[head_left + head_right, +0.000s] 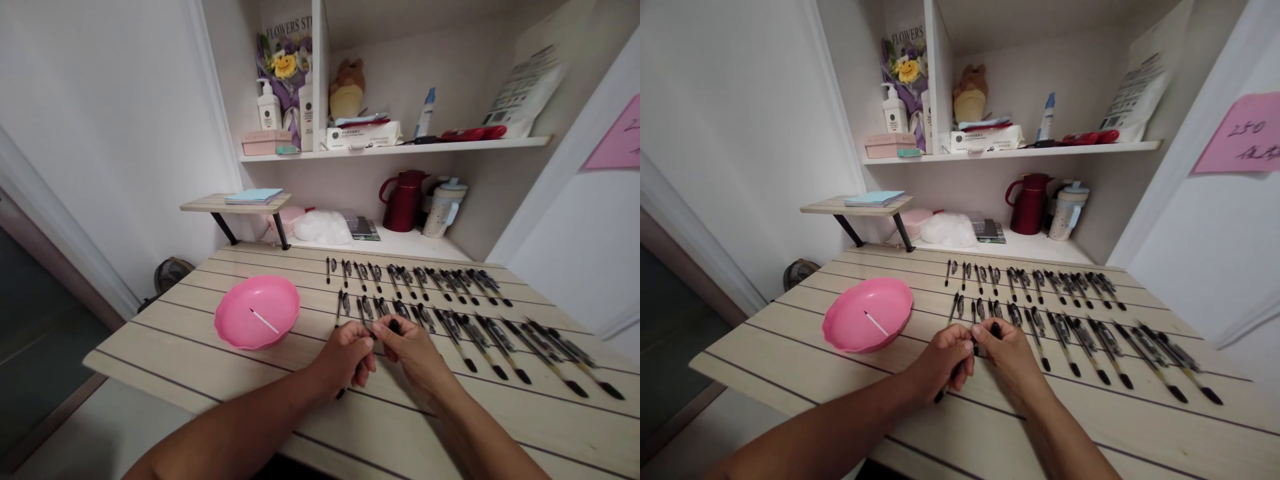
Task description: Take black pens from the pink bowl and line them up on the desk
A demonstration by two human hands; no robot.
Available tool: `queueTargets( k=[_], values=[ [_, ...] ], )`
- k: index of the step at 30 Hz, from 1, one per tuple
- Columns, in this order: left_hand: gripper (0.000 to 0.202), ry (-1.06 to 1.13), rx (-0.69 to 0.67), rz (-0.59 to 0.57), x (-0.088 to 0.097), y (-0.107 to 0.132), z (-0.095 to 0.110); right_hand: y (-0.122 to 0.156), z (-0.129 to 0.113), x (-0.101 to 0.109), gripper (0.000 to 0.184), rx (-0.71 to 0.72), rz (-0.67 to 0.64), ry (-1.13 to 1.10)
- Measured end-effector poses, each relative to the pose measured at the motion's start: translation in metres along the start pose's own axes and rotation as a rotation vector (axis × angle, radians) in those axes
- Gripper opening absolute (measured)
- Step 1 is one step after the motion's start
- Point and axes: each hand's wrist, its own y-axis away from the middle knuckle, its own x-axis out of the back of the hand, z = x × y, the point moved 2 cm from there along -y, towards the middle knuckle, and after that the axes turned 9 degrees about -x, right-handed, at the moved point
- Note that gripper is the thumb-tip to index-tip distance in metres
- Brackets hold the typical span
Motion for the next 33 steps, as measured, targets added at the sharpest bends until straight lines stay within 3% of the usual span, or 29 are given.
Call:
queueTargets(
  k=[7, 10, 16, 20, 23, 28, 30, 33],
  values=[
    [0.023, 0.344, 0.219, -0.333, 0.009, 0.0, 0.011, 0.009, -0.007, -0.002, 0.027, 0.053, -0.186, -0.166],
    [0.023, 0.348, 0.209, -0.366, 0.011, 0.0, 0.014, 0.011, -0.008, -0.003, 0.024, 0.065, -0.234, -0.178],
    [0.02, 0.191, 0.052, -0.187, 0.005, -0.001, 0.012, 0.003, -0.004, 0.0, 0.044, 0.056, -0.1, -0.143],
    [0.019, 0.137, 0.039, -0.115, 0.007, -0.003, 0.008, -0.001, 0.0, 0.001, 0.036, 0.055, -0.024, -0.041],
    [0.018, 0.136, 0.081, -0.138, 0.009, -0.003, 0.006, 0.001, -0.001, 0.001, 0.031, 0.065, -0.016, -0.014],
    [0.03, 0.226, 0.207, -0.25, 0.009, -0.001, 0.005, 0.005, -0.009, 0.003, 0.027, 0.093, -0.042, -0.257],
    [0.029, 0.24, 0.176, -0.171, 0.012, -0.004, 0.006, 0.004, -0.011, 0.005, 0.024, 0.123, -0.034, -0.326],
    [0.025, 0.176, 0.037, 0.071, 0.023, -0.012, 0.012, 0.002, -0.012, 0.007, 0.023, 0.126, -0.01, -0.358]
  ],
)
